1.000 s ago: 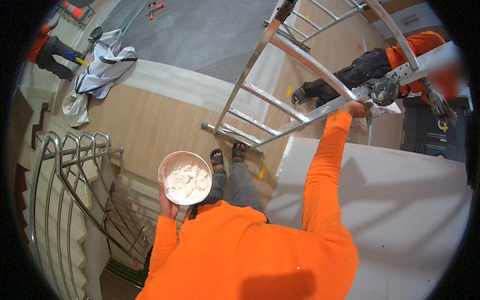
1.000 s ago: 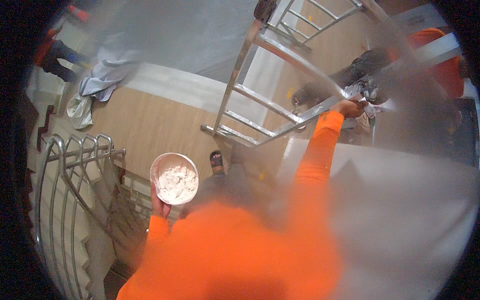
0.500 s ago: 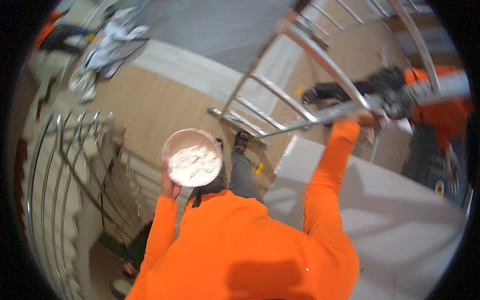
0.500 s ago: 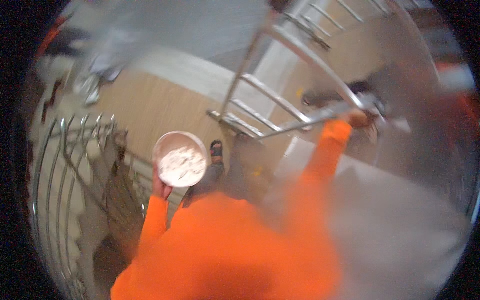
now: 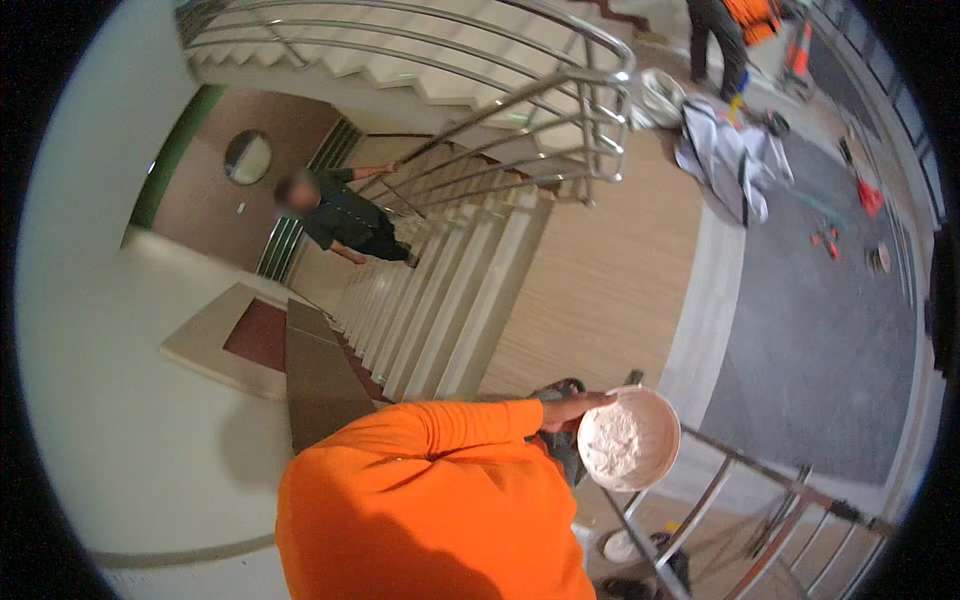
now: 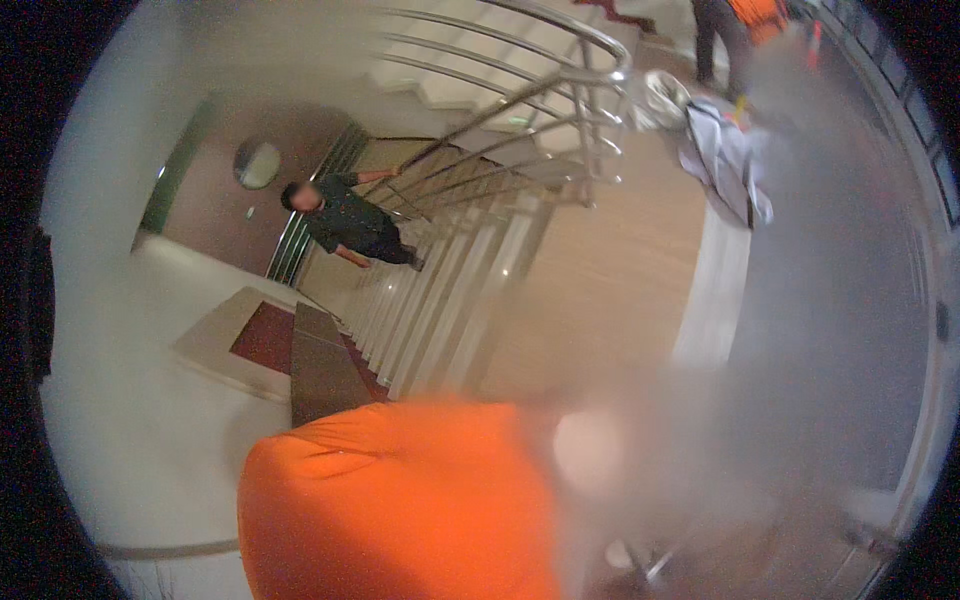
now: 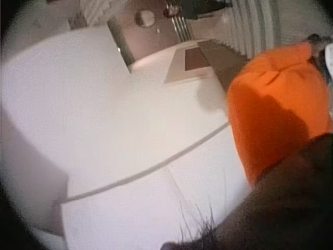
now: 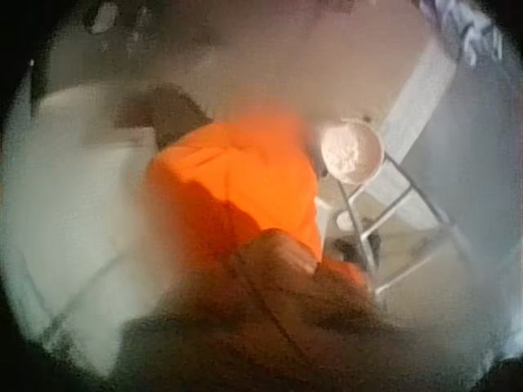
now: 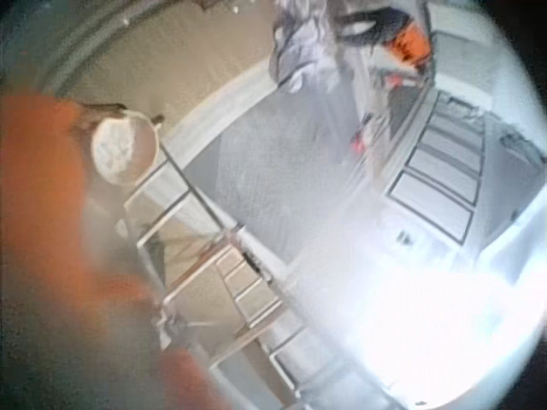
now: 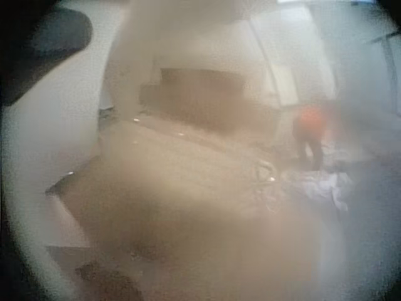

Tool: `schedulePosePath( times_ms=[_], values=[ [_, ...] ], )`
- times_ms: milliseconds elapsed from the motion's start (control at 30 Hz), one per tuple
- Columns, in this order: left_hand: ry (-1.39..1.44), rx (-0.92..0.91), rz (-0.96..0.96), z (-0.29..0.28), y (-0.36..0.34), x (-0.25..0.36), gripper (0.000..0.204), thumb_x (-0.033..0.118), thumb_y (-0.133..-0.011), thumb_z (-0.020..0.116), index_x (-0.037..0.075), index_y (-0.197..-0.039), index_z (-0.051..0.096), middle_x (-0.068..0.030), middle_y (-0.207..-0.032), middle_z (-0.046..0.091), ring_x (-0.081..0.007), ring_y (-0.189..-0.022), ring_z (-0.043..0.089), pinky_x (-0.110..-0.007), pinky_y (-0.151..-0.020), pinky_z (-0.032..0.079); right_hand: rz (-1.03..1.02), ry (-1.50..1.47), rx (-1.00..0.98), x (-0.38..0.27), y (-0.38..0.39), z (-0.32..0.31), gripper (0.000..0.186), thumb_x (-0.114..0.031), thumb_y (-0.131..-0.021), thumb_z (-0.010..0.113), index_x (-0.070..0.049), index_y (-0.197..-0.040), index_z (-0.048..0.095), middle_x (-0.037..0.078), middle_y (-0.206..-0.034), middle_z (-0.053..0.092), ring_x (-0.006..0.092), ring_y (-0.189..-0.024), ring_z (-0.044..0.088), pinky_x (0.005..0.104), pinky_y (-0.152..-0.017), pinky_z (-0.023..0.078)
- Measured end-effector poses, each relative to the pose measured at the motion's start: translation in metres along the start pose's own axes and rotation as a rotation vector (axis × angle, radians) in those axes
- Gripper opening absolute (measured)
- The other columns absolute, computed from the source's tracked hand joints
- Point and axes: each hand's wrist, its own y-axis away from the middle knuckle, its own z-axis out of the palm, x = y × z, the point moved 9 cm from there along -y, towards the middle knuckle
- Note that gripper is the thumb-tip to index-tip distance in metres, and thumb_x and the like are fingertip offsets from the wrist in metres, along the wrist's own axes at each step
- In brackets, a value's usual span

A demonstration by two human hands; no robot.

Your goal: The person applies white plaster to a wall using a putty knife and a container. They repeatedly scoop the material and smooth it onto the surface, then apply a strip of white tape along a seam.

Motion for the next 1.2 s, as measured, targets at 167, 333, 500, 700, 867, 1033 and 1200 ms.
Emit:
schedulePosePath(
  times_ms=[167, 333, 500, 700, 867, 1033, 1200],
  values=[
    [-0.056, -0.019, 0.049, 0.022, 0.046, 0.017, 0.072, 0.060, -0.095, 0.055, 0.011, -0.146, 0.042, -0.0096, -0.136, 0.058, -0.0206, -0.121, 0.059, -0.041, -0.100, 0.051, 0.009, -0.003, -0.054, -0.037, 0.022, 0.009, 0.047, -0.044, -0.104, 0.043, 0.002, -0.107, 0.053, 0.013, -0.097, 0.054, 0.0277, -0.082, 0.054, 0.0387, -0.074, 0.046],
    [0.002, -0.096, 0.088, 0.019, 0.043, 0.024, 0.068, 0.057, -0.096, 0.056, 0.006, -0.140, 0.047, -0.0106, -0.134, 0.059, -0.0209, -0.120, 0.060, -0.040, -0.102, 0.050, 0.102, -0.001, 0.050, -0.038, 0.016, -0.073, 0.050, -0.047, -0.104, 0.041, 0.001, -0.103, 0.052, 0.011, -0.092, 0.052, 0.0261, -0.078, 0.052, 0.0372, -0.070, 0.046],
    [-0.059, -0.058, -0.006, -0.003, 0.033, 0.017, 0.061, 0.048, -0.099, 0.057, 0.005, -0.141, 0.048, -0.0112, -0.131, 0.061, -0.0201, -0.118, 0.061, -0.038, -0.103, 0.050, 0.253, -0.034, 0.365, -0.042, 0.034, -0.221, 0.052, -0.050, -0.104, 0.040, 0.001, -0.098, 0.052, 0.009, -0.087, 0.050, 0.0245, -0.073, 0.051, 0.0356, -0.066, 0.045],
    [-0.260, -0.205, -0.123, 0.016, 0.053, 0.007, 0.065, 0.054, -0.097, 0.056, 0.008, -0.143, 0.046, -0.0092, -0.132, 0.062, -0.0176, -0.115, 0.064, -0.036, -0.097, 0.053, 0.466, -0.181, 0.592, -0.053, 0.141, -0.327, 0.056, -0.053, -0.104, 0.038, 0.001, -0.092, 0.051, 0.008, -0.080, 0.048, 0.0225, -0.068, 0.048, 0.0338, -0.061, 0.045],
    [-0.344, -0.261, -0.236, 0.009, 0.063, -0.012, 0.065, 0.057, -0.097, 0.055, 0.009, -0.141, 0.047, -0.0073, -0.127, 0.065, -0.0152, -0.108, 0.066, -0.035, -0.089, 0.057, 0.588, -0.365, 0.424, -0.039, 0.229, -0.345, 0.052, -0.055, -0.104, 0.038, -0.009, -0.079, 0.040, -0.001, -0.066, 0.034, 0.0143, -0.058, 0.036, 0.0269, -0.054, 0.035],
    [-0.365, -0.269, -0.220, 0.008, 0.099, -0.038, 0.064, 0.058, -0.097, 0.054, 0.009, -0.139, 0.049, -0.0060, -0.120, 0.067, -0.0131, -0.099, 0.069, -0.032, -0.081, 0.059, 0.800, -0.445, 0.230, -0.068, 0.278, -0.331, 0.045, -0.051, -0.103, 0.045, -0.015, -0.078, 0.035, -0.005, -0.062, 0.022, 0.0082, -0.054, 0.026, 0.0234, -0.053, 0.027],
    [-0.364, -0.329, -0.177, 0.042, 0.107, -0.051, 0.064, 0.058, -0.097, 0.053, 0.009, -0.137, 0.050, -0.0052, -0.115, 0.069, -0.0115, -0.093, 0.070, -0.030, -0.076, 0.061, 0.829, -0.554, 0.186, -0.112, 0.267, -0.313, 0.034, -0.044, -0.101, 0.056, -0.014, -0.089, 0.045, -0.006, -0.066, 0.026, 0.0076, -0.055, 0.027, 0.0228, -0.054, 0.031]
  ],
)
